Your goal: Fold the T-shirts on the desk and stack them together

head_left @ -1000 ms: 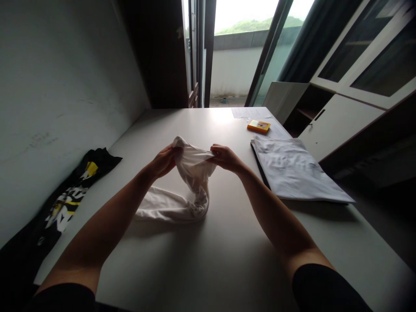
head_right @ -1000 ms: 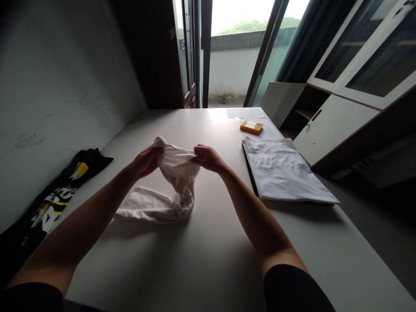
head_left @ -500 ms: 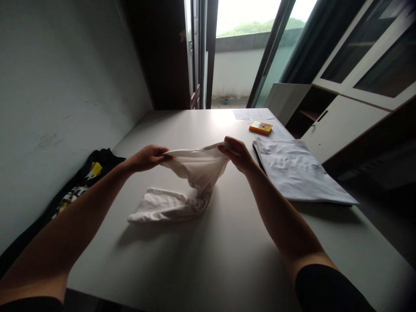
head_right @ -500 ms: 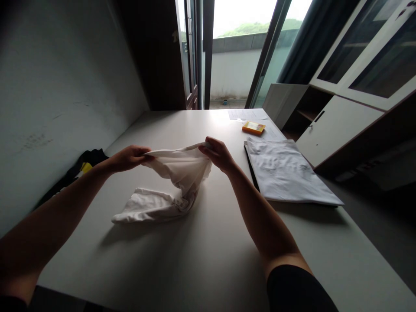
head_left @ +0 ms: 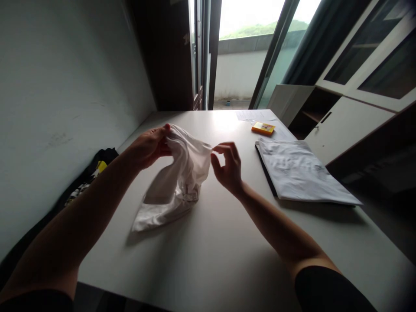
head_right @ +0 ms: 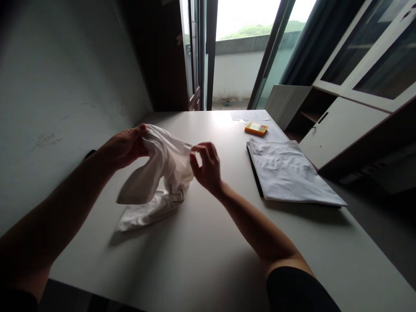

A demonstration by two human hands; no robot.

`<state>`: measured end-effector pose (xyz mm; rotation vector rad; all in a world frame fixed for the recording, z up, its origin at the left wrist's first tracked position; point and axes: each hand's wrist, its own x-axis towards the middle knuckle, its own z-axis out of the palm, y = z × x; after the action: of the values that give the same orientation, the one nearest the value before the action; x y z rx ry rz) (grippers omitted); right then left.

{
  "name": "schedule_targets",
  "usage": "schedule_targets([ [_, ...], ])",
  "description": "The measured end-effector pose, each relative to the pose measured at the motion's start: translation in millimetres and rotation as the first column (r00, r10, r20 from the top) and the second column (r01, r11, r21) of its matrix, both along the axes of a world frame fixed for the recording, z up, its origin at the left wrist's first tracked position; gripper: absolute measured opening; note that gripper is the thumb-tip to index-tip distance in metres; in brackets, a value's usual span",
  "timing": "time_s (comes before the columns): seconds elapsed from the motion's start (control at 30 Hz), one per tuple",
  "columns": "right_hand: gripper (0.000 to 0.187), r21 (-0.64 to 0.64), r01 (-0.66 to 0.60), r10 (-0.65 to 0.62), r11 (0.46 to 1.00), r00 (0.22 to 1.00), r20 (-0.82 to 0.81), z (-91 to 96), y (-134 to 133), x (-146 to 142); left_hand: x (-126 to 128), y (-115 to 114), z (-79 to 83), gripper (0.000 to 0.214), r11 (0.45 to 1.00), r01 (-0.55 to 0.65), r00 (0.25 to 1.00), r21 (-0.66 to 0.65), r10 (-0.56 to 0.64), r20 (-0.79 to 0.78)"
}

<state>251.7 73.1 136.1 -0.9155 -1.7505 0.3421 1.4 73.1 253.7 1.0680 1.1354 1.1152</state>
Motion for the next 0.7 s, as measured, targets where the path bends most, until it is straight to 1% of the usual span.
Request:
schedule_targets([
  [0.03, 0.029, -0.004, -0.075, 0.075, 0.997, 0.997, 0.009, -1.0, -10.9, -7.4, 8.1, -0.6, 2.4, 0.034, 0.999, 0.030, 0.999, -0.018, -0.030, 0.035],
  [0.07, 0.037, -0.016, -0.140, 0.140, 0.990, 0.990, 0.018, -2.4, -20.6, -14.2, 15.9, -1.3, 4.0, 0.035, 0.998, 0.052, 0.996, -0.025, -0.051, 0.068],
  [0.13, 0.066, -0.033, -0.205, 0.206, 0.978, 0.978, 0.028, -6.2, -35.1, -25.1, 29.8, -2.5, 4.3, 0.036, 0.999, 0.042, 0.992, 0.014, -0.044, 0.120],
  [0.2, 0.098, -0.026, -0.212, 0.213, 0.977, 0.976, 0.051, -10.4, -42.6, -32.2, 40.3, -2.9, 1.9, 0.036, 0.997, -0.005, 0.987, 0.083, -0.008, 0.161],
  [0.23, 0.109, -0.019, -0.209, 0.209, 0.978, 0.975, 0.075, -12.4, -44.5, -34.6, 44.5, -3.1, 0.5, 0.036, 0.994, -0.029, 0.984, 0.110, 0.009, 0.180],
  [0.27, 0.116, -0.017, -0.192, 0.193, 0.981, 0.976, 0.103, -14.2, -45.5, -36.7, 48.2, -3.4, -0.8, 0.036, 0.991, -0.050, 0.980, 0.127, 0.024, 0.199],
  [0.33, 0.121, -0.027, -0.117, 0.119, 0.993, 0.981, 0.151, -17.2, -45.6, -40.2, 55.1, -6.1, -1.8, 0.036, 0.988, -0.061, 0.972, 0.141, 0.027, 0.234],
  [0.4, 0.117, -0.054, -0.027, 0.035, 0.998, 0.988, 0.153, -20.1, -43.0, -42.7, 61.8, -11.7, -0.8, 0.036, 0.989, -0.012, 0.965, 0.147, -0.027, 0.260],
  [0.43, 0.111, -0.070, 0.002, 0.007, 0.998, 0.993, 0.121, -21.5, -40.3, -43.1, 64.4, -14.9, -0.2, 0.037, 0.988, 0.041, 0.962, 0.149, -0.079, 0.263],
  [0.47, 0.101, -0.089, 0.012, -0.006, 0.996, 0.998, 0.068, -22.9, -36.5, -42.5, 65.9, -17.5, -0.2, 0.039, 0.983, 0.109, 0.956, 0.147, -0.144, 0.255],
  [0.53, 0.067, -0.143, -0.018, 0.006, 0.990, 0.996, -0.088, -25.0, -25.4, -38.3, 63.5, -18.6, -4.1, 0.044, 0.965, 0.217, 0.947, 0.147, -0.245, 0.207],
  [0.57, 0.048, -0.175, -0.049, 0.017, 0.983, 0.984, -0.176, -25.4, -18.4, -34.9, 59.1, -16.3, -8.9, 0.045, 0.960, 0.234, 0.950, 0.152, -0.259, 0.173],
  [0.6, 0.034, -0.211, -0.089, 0.030, 0.973, 0.964, -0.265, -25.5, -10.8, -31.0, 52.8, -12.2, -15.9, 0.046, 0.962, 0.222, 0.959, 0.159, -0.245, 0.140],
  [0.63, 0.028, -0.250, -0.141, 0.046, 0.958, 0.935, -0.352, -25.1, -3.0, -27.2, 45.1, -6.8, -24.8, 0.046, 0.968, 0.184, 0.972, 0.169, -0.205, 0.117],
  [0.7, 0.029, -0.311, -0.292, 0.105, 0.904, 0.859, -0.501, -23.5, 10.6, -21.4, 29.5, 5.1, -46.1, 0.046, 0.979, 0.079, 0.987, 0.186, -0.102, 0.120],
])
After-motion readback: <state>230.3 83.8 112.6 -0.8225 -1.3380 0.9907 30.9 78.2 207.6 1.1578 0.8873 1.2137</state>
